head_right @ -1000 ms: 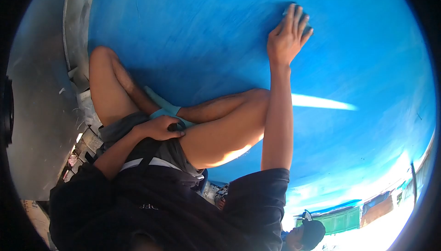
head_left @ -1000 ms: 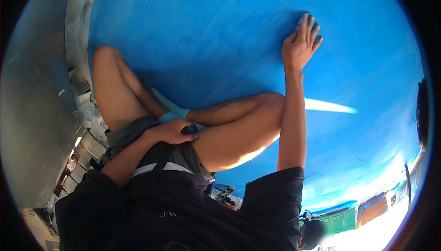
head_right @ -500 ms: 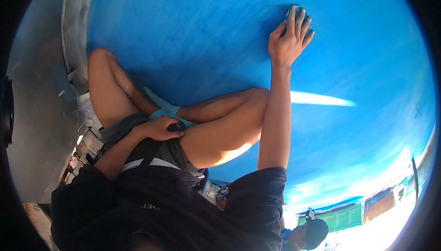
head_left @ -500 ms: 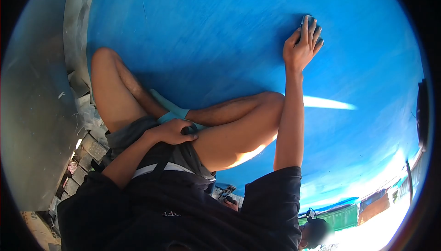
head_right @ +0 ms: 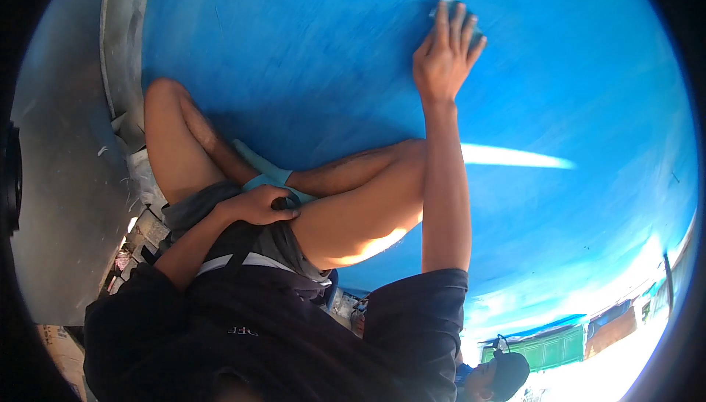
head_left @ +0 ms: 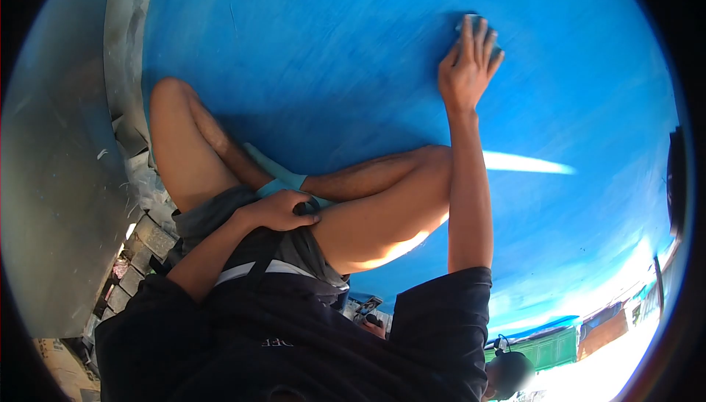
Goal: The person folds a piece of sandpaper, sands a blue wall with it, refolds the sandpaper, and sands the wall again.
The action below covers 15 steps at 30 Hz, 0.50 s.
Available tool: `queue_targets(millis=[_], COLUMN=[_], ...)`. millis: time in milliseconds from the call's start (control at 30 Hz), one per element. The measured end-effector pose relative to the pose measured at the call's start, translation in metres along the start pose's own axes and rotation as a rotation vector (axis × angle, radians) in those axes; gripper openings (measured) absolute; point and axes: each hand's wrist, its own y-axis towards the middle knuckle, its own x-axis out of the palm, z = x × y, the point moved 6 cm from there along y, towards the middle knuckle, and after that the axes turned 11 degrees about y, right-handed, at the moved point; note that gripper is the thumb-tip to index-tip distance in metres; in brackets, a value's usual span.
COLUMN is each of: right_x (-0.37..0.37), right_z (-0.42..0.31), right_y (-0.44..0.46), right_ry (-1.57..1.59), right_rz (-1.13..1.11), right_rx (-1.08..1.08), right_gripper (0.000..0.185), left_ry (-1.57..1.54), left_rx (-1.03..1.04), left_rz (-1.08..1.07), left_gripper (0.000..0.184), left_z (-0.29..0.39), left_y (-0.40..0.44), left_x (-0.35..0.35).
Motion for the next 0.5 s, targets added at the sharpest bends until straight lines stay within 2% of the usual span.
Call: queue_targets(millis=[67,300,367,433,500], right_x=[0.004,0.004,0.007,0.02,0.024], right_z=[-0.014,-0.013,-0.024,-0.044,-0.044], right_y=[-0.007,0.002,-0.003,-0.012,-0.009], right_ry=[0.029,-0.043,-0.027,0.037,0.031], right_rz=[-0.141,-0.051,-0.111,-0.287,-0.274], right_rx=[-0.14,-0.041,-0.098,-0.303,-0.28], right_gripper=[0.051,0.053,0.053,0.053,0.054], left_ry=[0.0,0.005,-0.001,-0.003,0.003], left_rx=[0.032,0.047,0.033,0.02,0.037], left_rz=[0.031,0.095,0.061,0.027,0.067], left_gripper=[0.06,0.059,0.059,0.058,0.058], left_z=[-0.008,-0.011,-0.01,-0.009,-0.009], left_y=[0.003,0.003,0.003,0.004,0.003], left_x=[0.007,0.007,0.007,0.007,0.006])
